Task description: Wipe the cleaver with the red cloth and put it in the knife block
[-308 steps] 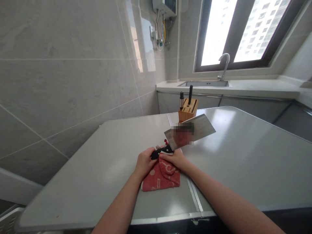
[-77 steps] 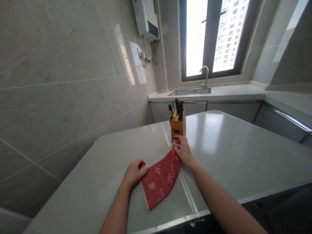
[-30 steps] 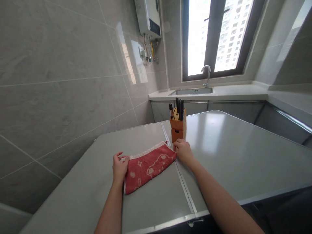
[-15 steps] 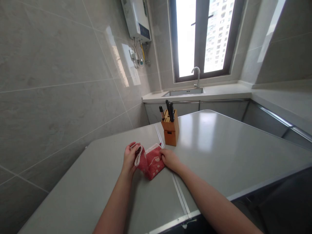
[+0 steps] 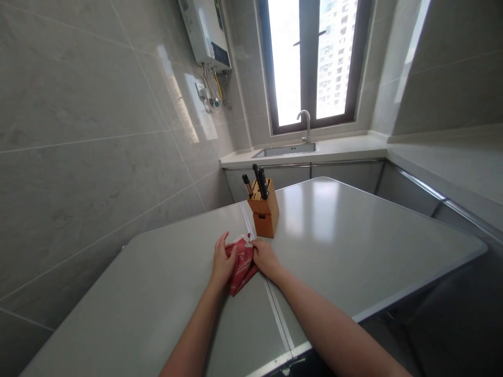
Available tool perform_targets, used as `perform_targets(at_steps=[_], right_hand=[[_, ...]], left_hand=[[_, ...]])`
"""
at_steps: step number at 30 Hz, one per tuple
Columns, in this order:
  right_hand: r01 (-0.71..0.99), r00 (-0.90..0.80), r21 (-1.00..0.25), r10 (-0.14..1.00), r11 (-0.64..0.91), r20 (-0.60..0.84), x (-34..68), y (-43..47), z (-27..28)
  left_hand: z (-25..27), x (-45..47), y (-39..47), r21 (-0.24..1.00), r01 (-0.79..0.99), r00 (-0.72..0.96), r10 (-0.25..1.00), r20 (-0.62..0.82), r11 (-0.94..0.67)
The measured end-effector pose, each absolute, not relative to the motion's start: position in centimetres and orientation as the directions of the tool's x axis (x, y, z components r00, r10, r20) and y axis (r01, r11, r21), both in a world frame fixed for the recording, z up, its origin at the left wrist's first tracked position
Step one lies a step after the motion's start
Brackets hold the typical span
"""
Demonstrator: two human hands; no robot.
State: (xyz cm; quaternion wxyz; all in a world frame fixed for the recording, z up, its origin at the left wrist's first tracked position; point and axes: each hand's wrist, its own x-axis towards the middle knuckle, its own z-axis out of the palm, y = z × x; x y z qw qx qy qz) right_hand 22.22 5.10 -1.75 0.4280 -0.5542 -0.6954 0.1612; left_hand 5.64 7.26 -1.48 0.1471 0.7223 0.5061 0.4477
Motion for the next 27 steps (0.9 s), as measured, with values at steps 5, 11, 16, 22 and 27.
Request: perform_targets(at_steps=[5, 11, 16, 22, 27], right_hand=[[0.611, 0.054, -0.738, 0.915, 0.287, 0.401, 22.3, 4.9, -1.4], [0.617, 0.174, -0.756, 0.898, 0.219, 0.403, 22.4, 3.4, 0.0], [0.804, 0.077, -0.485, 0.747, 0.345, 0.66, 22.0, 2.4, 1.4], [0.782, -0.351, -0.358, 0.835, 0.511, 0.424, 21.0, 2.4, 0.7], [0.856, -0.32, -0.303, 0.89, 0.419, 0.325, 21.0, 2.4, 0.6]], left_hand=[[-1.2, 2.5, 6.3, 0.305, 0.865, 0.214, 0.842, 0.496, -0.399], [-1.6, 0.3, 4.7, 0.188, 0.963, 0.089, 0.887, 0.453, -0.193], [-1.3, 0.6, 3.8, 0.199, 0.964, 0.081, 0.911, 0.404, -0.174], [-1.0, 0.5, 3.5, 0.208, 0.953, 0.124, 0.911, 0.394, -0.219], [-1.5, 0.4, 3.6, 0.198, 0.951, 0.155, 0.92, 0.36, -0.238]])
